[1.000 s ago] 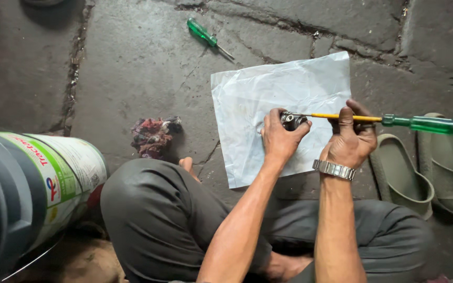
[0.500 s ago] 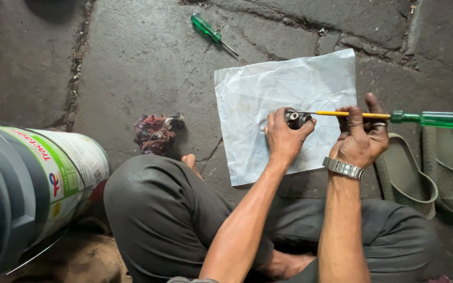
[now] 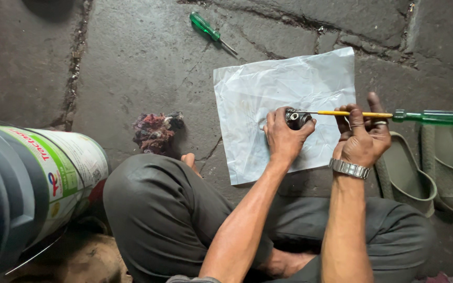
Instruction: The person is sitting on the floor and using a screwdriver to disassemble a small mechanical part, likely a carburetor. They remove screws and small components, placing them on a white sheet on the ground.
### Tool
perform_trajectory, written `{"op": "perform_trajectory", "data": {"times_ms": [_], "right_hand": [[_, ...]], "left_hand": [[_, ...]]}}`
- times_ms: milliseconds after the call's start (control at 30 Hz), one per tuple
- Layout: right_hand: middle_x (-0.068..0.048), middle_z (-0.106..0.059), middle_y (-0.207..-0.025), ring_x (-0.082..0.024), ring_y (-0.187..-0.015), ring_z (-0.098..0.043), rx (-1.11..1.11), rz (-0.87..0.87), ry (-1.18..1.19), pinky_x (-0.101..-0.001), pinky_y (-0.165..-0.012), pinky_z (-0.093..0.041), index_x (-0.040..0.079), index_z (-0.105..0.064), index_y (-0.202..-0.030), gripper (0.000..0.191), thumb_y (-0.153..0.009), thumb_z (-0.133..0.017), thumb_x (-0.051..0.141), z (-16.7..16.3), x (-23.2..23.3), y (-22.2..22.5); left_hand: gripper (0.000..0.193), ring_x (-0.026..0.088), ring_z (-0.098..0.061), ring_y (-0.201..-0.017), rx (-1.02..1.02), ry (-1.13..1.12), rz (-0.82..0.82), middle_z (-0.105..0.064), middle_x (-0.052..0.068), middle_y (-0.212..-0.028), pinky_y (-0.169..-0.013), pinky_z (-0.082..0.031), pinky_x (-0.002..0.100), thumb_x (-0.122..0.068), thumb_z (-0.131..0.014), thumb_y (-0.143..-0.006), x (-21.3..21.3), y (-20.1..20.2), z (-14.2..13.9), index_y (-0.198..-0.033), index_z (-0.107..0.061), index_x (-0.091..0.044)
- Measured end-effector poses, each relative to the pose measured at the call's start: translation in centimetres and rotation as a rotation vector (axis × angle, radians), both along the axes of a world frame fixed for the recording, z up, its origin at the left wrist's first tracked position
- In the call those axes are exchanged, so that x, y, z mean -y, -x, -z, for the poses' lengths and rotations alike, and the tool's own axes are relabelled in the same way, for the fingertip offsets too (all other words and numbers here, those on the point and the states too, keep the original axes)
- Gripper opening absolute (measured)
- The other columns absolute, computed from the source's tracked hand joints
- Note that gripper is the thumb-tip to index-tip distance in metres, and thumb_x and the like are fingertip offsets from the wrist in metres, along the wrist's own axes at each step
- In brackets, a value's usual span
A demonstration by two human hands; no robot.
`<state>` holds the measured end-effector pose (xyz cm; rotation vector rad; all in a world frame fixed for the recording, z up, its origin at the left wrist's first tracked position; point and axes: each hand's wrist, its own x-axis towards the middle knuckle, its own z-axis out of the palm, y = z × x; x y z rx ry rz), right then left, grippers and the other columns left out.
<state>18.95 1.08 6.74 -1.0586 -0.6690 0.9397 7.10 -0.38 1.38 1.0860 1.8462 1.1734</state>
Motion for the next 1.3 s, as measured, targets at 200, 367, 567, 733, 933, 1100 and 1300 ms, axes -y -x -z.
{"op": "perform_trajectory", "data": {"times_ms": [200,367,567,733,933,1100,1300], "right_hand": [[-0.020,-0.075,-0.100,-0.027,-0.088,-0.078,-0.100,-0.021,0.101,-0.0415,-0.083,-0.068,-0.003,-0.060,-0.127,0.028,-0.099,-0.064,-0.005,-2.8,-0.8,-0.4],[-0.018,-0.074,-0.108,-0.027,-0.098,-0.077,0.274,-0.248,0.117,-0.0420,-0.091,-0.067,-0.006,-0.061,-0.124,0.018,-0.106,-0.061,-0.006,-4.7,-3.4,-0.7],[-0.012,-0.070,-0.100,-0.020,-0.087,-0.072,0.300,-0.369,0.067,-0.0349,-0.081,-0.065,-0.002,-0.063,-0.120,0.014,-0.106,-0.058,-0.003,-3.8,-4.7,0.6],[-0.010,-0.069,-0.090,-0.013,-0.064,-0.056,0.146,-0.308,0.092,-0.0271,-0.056,-0.047,0.000,-0.064,-0.112,0.013,-0.099,-0.062,-0.004,-4.3,-2.2,-1.7],[-0.001,-0.064,-0.078,-0.008,-0.056,-0.049,0.691,-0.663,0.469,-0.0246,-0.046,-0.035,0.001,-0.073,-0.107,0.017,-0.090,-0.074,0.003,-2.7,-0.8,-5.1],[0.003,-0.065,-0.082,-0.004,-0.062,-0.052,0.684,-0.808,0.472,-0.0227,-0.052,-0.042,0.006,-0.071,-0.107,0.018,-0.090,-0.073,0.008,0.6,-0.7,-5.5],[0.001,-0.069,-0.086,-0.008,-0.072,-0.056,1.016,-0.791,0.343,-0.0260,-0.065,-0.048,0.003,-0.071,-0.101,0.014,-0.090,-0.076,0.009,1.7,-0.3,-6.4]], "left_hand": [[0.065,0.036,-0.054,-0.118,-0.072,-0.033,0.074,-0.058,0.012,-0.124,-0.104,-0.041,0.050,-0.040,-0.086,-0.066,0.6,-0.2,-0.4,-0.119,-0.065,-0.010],[0.068,0.041,-0.049,-0.124,-0.134,-0.025,0.236,-0.057,0.010,-0.133,-0.096,-0.044,0.053,-0.032,-0.085,-0.062,2.0,-0.6,-0.7,-0.124,-0.066,-0.013],[0.069,0.038,-0.052,-0.120,-0.144,-0.205,0.269,-0.057,0.011,-0.132,-0.105,-0.046,0.052,-0.033,-0.087,-0.064,2.7,-1.3,-0.1,-0.126,-0.064,-0.013],[0.068,0.041,-0.050,-0.118,-0.101,-0.157,0.259,-0.057,0.011,-0.133,-0.101,-0.047,0.050,-0.032,-0.086,-0.062,2.7,-1.4,0.2,-0.124,-0.064,-0.013],[0.066,0.040,-0.052,-0.119,-0.135,-0.185,0.283,-0.058,0.010,-0.131,-0.102,-0.048,0.050,-0.029,-0.084,-0.063,2.7,-1.1,0.1,-0.124,-0.065,-0.013],[0.065,0.039,-0.051,-0.119,-0.117,-0.198,0.323,-0.058,0.009,-0.130,-0.101,-0.048,0.049,-0.028,-0.083,-0.062,2.8,-0.6,-0.1,-0.123,-0.065,-0.013],[0.068,0.039,-0.051,-0.120,-0.156,-0.210,0.366,-0.058,0.009,-0.131,-0.101,-0.049,0.050,-0.028,-0.083,-0.059,3.0,-0.4,-0.2,-0.123,-0.065,-0.014]]}}
